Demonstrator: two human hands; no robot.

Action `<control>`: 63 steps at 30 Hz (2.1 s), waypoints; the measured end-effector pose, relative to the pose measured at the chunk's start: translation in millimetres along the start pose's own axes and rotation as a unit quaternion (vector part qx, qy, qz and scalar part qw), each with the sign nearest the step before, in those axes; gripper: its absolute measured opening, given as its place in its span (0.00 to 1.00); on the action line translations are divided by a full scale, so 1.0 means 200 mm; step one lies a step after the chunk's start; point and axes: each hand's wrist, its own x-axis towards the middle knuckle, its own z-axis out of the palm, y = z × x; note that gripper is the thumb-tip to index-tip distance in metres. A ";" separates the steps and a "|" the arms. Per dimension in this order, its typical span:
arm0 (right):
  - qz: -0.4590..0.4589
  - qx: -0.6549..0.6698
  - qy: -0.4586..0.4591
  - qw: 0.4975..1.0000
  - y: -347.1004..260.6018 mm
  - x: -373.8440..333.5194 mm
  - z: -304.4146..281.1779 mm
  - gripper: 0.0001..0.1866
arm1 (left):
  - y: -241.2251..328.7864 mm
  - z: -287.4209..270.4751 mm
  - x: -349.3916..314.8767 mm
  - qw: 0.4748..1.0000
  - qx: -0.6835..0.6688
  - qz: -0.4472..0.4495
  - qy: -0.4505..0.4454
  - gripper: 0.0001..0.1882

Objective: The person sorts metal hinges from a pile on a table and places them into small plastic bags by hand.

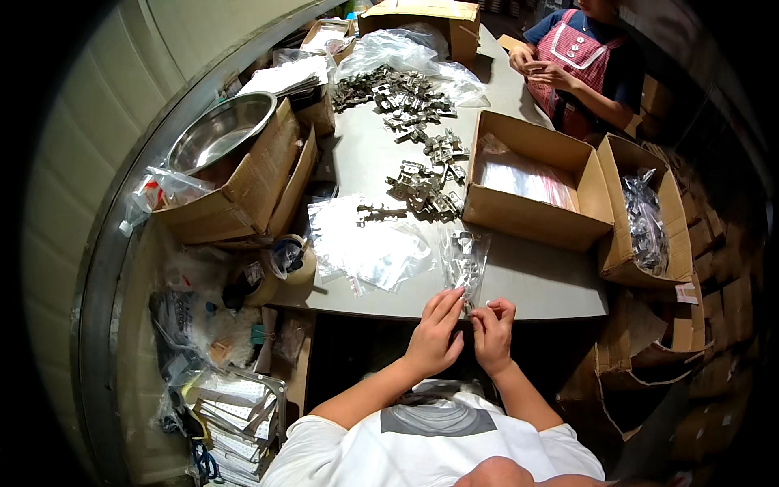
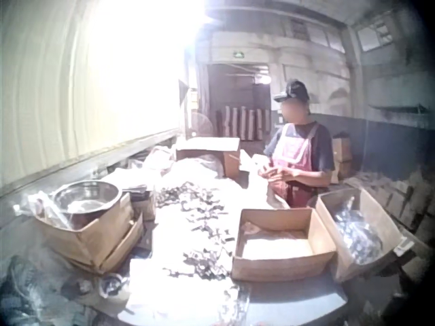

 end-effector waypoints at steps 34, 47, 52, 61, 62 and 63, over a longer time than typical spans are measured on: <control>-0.146 -0.311 -0.019 0.939 0.06 0.24 0.15 0.20 | -0.05 -0.08 -0.01 0.988 0.145 0.012 -0.056 0.27; -0.265 -0.159 -0.089 0.947 -0.21 0.56 -0.36 0.07 | 0.06 -0.62 0.39 0.955 0.209 0.184 -0.105 0.05; -0.190 0.033 -0.180 0.965 -0.24 0.61 -0.56 0.05 | 0.13 -0.71 0.52 0.964 0.041 0.148 -0.218 0.05; -0.112 0.196 -0.282 0.932 -0.21 0.56 -0.74 0.03 | 0.11 -0.55 0.52 0.952 -0.135 0.123 -0.244 0.08; -0.098 0.197 -0.276 0.936 -0.19 0.54 -0.76 0.03 | 0.13 -0.54 0.52 0.951 -0.136 0.125 -0.246 0.08; -0.085 0.199 -0.270 0.938 -0.17 0.53 -0.77 0.03 | 0.15 -0.52 0.51 0.959 -0.170 0.100 -0.205 0.09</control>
